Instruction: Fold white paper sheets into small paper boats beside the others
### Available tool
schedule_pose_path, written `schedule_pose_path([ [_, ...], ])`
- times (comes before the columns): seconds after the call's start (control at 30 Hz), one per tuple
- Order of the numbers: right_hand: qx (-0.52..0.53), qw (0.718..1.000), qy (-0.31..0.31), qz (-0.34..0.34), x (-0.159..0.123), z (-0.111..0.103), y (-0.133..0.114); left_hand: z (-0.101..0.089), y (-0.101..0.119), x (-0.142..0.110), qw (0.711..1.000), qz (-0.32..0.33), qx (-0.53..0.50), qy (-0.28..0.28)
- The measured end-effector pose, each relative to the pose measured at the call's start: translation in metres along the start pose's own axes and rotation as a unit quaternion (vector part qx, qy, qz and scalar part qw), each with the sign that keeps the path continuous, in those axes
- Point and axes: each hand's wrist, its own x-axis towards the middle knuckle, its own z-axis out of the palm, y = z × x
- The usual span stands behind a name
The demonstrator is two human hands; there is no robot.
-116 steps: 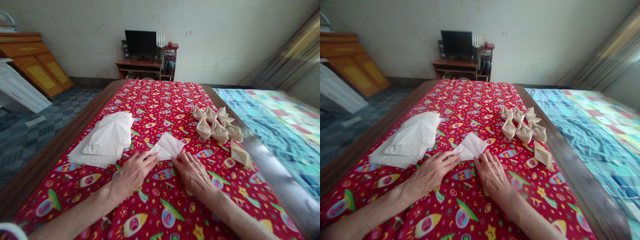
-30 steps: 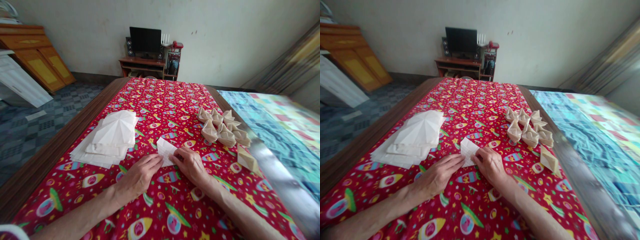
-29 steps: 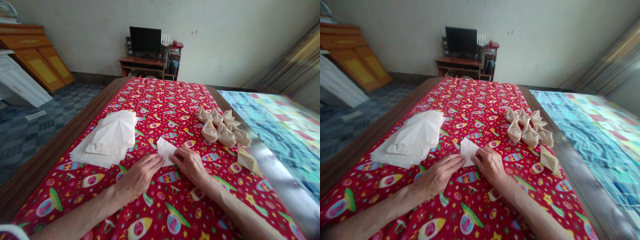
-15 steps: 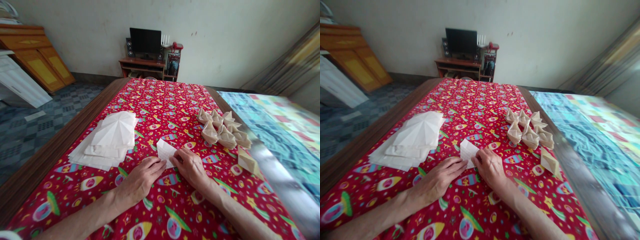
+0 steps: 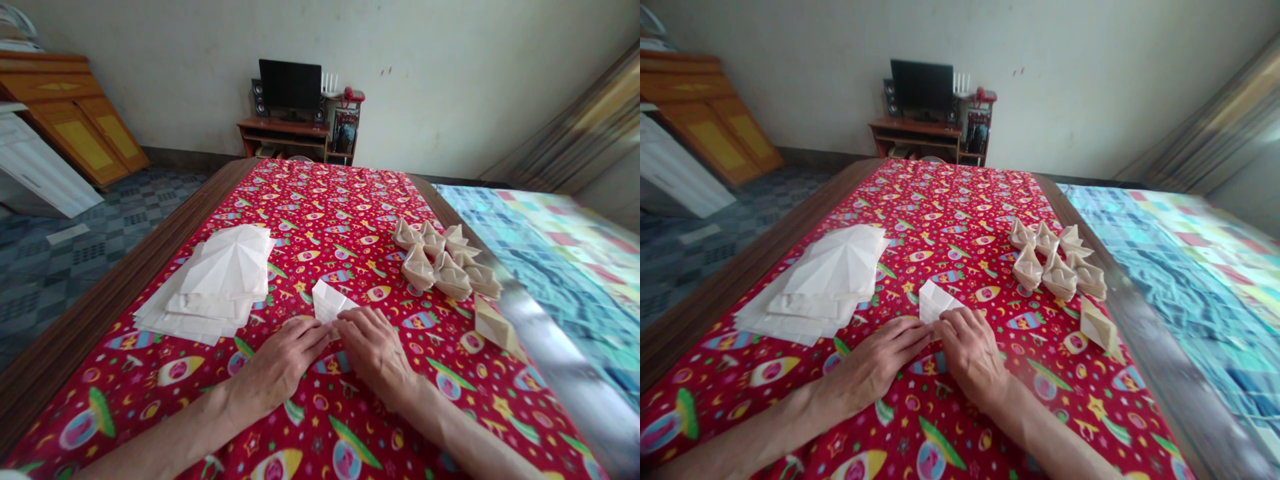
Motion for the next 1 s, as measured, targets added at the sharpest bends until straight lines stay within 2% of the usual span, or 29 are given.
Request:
schedule_pose_path([
  [0.07, 0.005, 0.998, 0.014, -0.066, -0.007, -0.002, -0.009, -0.001, 0.001, 0.001, 1.000, -0.001, -0.002, 0.005],
  [0.13, -0.005, 0.996, 0.011, -0.090, -0.014, -0.002, -0.016, -0.001, 0.001, 0.001, 1.000, -0.005, 0.000, 0.011],
  [0.37, -0.042, 0.991, -0.112, -0.061, -0.032, -0.008, -0.017, -0.001, 0.001, -0.002, 0.999, 0.004, 0.039, -0.010],
  [0.47, -0.054, 0.988, -0.134, -0.051, -0.038, -0.014, -0.010, -0.003, 0.002, -0.002, 0.999, 0.005, 0.051, -0.019],
  [0.77, -0.106, 0.990, -0.085, -0.044, -0.051, -0.022, 0.003, 0.000, -0.001, -0.004, 0.998, 0.009, 0.060, -0.019],
  [1.0, -0.150, 0.982, -0.033, -0.114, -0.043, -0.009, -0.002, -0.002, -0.002, 0.004, 0.996, 0.000, 0.077, -0.047],
])
